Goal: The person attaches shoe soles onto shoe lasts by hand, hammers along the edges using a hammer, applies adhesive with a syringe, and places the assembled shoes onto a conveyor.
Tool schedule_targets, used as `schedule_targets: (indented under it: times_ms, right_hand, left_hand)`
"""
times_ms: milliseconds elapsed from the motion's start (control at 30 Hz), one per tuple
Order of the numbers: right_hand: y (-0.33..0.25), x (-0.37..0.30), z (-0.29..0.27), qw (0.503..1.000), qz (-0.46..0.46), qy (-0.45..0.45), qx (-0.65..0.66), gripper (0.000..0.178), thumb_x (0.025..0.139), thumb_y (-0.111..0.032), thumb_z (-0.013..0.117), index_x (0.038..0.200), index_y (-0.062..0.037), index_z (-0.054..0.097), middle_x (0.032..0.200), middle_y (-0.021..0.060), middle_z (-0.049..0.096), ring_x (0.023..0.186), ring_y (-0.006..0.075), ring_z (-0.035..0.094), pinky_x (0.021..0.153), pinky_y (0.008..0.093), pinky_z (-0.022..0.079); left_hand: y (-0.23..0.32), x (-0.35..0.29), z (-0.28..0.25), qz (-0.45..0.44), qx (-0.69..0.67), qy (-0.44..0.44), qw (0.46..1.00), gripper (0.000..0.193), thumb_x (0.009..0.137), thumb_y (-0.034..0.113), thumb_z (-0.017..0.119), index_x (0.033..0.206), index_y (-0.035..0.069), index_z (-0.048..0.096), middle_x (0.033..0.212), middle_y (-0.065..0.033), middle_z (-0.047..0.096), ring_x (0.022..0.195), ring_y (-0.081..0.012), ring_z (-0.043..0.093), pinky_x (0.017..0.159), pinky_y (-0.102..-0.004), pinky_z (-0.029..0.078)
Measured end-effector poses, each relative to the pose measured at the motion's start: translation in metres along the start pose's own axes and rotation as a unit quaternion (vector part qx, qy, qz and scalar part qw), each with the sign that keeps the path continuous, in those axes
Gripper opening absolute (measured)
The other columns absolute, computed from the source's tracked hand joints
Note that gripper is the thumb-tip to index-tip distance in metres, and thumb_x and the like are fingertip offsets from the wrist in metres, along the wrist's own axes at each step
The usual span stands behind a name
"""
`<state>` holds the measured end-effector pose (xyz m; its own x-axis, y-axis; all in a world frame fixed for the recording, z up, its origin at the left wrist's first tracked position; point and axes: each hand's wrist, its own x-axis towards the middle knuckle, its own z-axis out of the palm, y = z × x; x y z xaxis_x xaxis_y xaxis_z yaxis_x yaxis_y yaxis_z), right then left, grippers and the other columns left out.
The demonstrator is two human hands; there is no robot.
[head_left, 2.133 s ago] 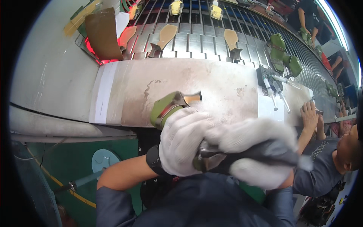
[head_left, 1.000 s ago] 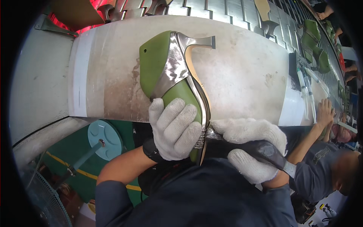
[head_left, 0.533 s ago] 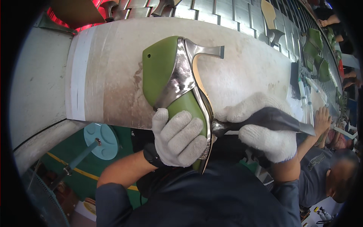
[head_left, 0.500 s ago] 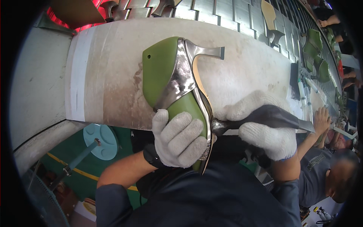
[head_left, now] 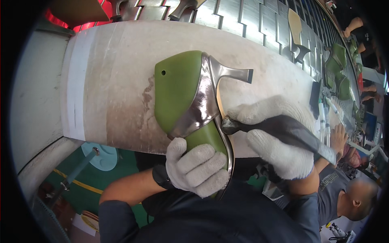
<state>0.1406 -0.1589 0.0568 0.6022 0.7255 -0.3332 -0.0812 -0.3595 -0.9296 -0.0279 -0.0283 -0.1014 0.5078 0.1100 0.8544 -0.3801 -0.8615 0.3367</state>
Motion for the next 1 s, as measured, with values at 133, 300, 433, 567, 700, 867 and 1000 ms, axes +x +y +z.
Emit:
schedule_targets:
  times_ms: [133, 300, 433, 567, 700, 867, 1000]
  right_hand:
    - [-0.005, 0.004, -0.004, 0.999, 0.002, 0.006, -0.034, 0.031, 0.093, 0.001, 0.08, 0.123, 0.0069, 0.074, 0.12, 0.0232, 0.08, 0.111, 0.0295, 0.079, 0.104, 0.0438, 0.062]
    - [-0.035, 0.034, -0.002, 0.991, 0.06, -0.05, -0.107, 0.027, 0.09, -0.001, 0.079, 0.117, 0.0047, 0.077, 0.111, 0.0184, 0.081, 0.106, 0.0251, 0.078, 0.097, 0.0385, 0.061]
    - [0.009, 0.009, 0.002, 0.992, -0.045, -0.007, -0.118, 0.027, 0.098, -0.008, 0.08, 0.124, 0.0014, 0.078, 0.117, 0.0178, 0.08, 0.109, 0.0251, 0.078, 0.097, 0.0389, 0.062]
    - [0.021, 0.009, 0.011, 0.995, -0.069, 0.069, -0.022, 0.027, 0.102, -0.01, 0.078, 0.125, 0.0042, 0.077, 0.121, 0.0173, 0.08, 0.11, 0.0253, 0.078, 0.1, 0.039, 0.062]
    - [0.026, 0.022, 0.016, 0.989, -0.133, 0.068, -0.011, 0.024, 0.102, -0.01, 0.078, 0.125, -0.0016, 0.079, 0.119, 0.0137, 0.079, 0.111, 0.0237, 0.077, 0.098, 0.0376, 0.062]
    - [-0.007, 0.041, 0.01, 0.988, -0.116, 0.025, -0.095, 0.019, 0.099, -0.007, 0.076, 0.115, 0.0043, 0.079, 0.111, 0.0161, 0.083, 0.104, 0.0232, 0.079, 0.096, 0.0375, 0.064]
    - [-0.01, 0.054, 0.002, 0.992, -0.102, -0.015, -0.073, 0.018, 0.099, -0.007, 0.077, 0.113, 0.0043, 0.079, 0.109, 0.0148, 0.082, 0.101, 0.0222, 0.078, 0.09, 0.0358, 0.063]
  left_hand:
    - [0.003, -0.002, 0.012, -0.007, 0.008, 0.044, 0.999, 0.045, 0.096, 0.018, 0.075, 0.137, 0.02, 0.055, 0.132, -0.0001, 0.064, 0.114, -0.0212, 0.066, 0.089, -0.0476, 0.044]
    - [0.0, 0.0, 0.003, -0.005, 0.018, 0.013, 1.0, 0.045, 0.097, 0.016, 0.075, 0.137, 0.019, 0.055, 0.131, -0.0012, 0.064, 0.116, -0.0215, 0.066, 0.094, -0.0516, 0.046]
    - [0.001, -0.002, -0.001, -0.015, 0.013, 0.004, 1.0, 0.047, 0.094, 0.013, 0.078, 0.136, 0.017, 0.057, 0.132, -0.0035, 0.065, 0.118, -0.0231, 0.066, 0.104, -0.0581, 0.046]
    - [0.0, -0.001, -0.008, 0.008, 0.008, -0.061, 0.998, 0.063, 0.09, 0.034, 0.094, 0.132, 0.014, 0.051, 0.133, -0.0106, 0.057, 0.126, -0.0345, 0.06, 0.129, -0.0709, 0.032]
    - [0.003, 0.003, -0.001, -0.034, -0.013, 0.013, 0.999, 0.038, 0.088, 0.014, 0.082, 0.123, 0.015, 0.066, 0.125, -0.0061, 0.071, 0.111, -0.0264, 0.07, 0.1, -0.058, 0.046]
    - [0.001, 0.012, -0.003, -0.021, -0.011, 0.0, 1.0, 0.031, 0.089, 0.015, 0.079, 0.118, 0.016, 0.067, 0.119, -0.006, 0.072, 0.104, -0.0266, 0.072, 0.105, -0.056, 0.043]
    - [-0.002, 0.01, -0.009, -0.016, 0.003, -0.03, 0.999, 0.033, 0.089, 0.014, 0.08, 0.118, 0.015, 0.066, 0.119, -0.0068, 0.073, 0.103, -0.0277, 0.072, 0.108, -0.0579, 0.043]
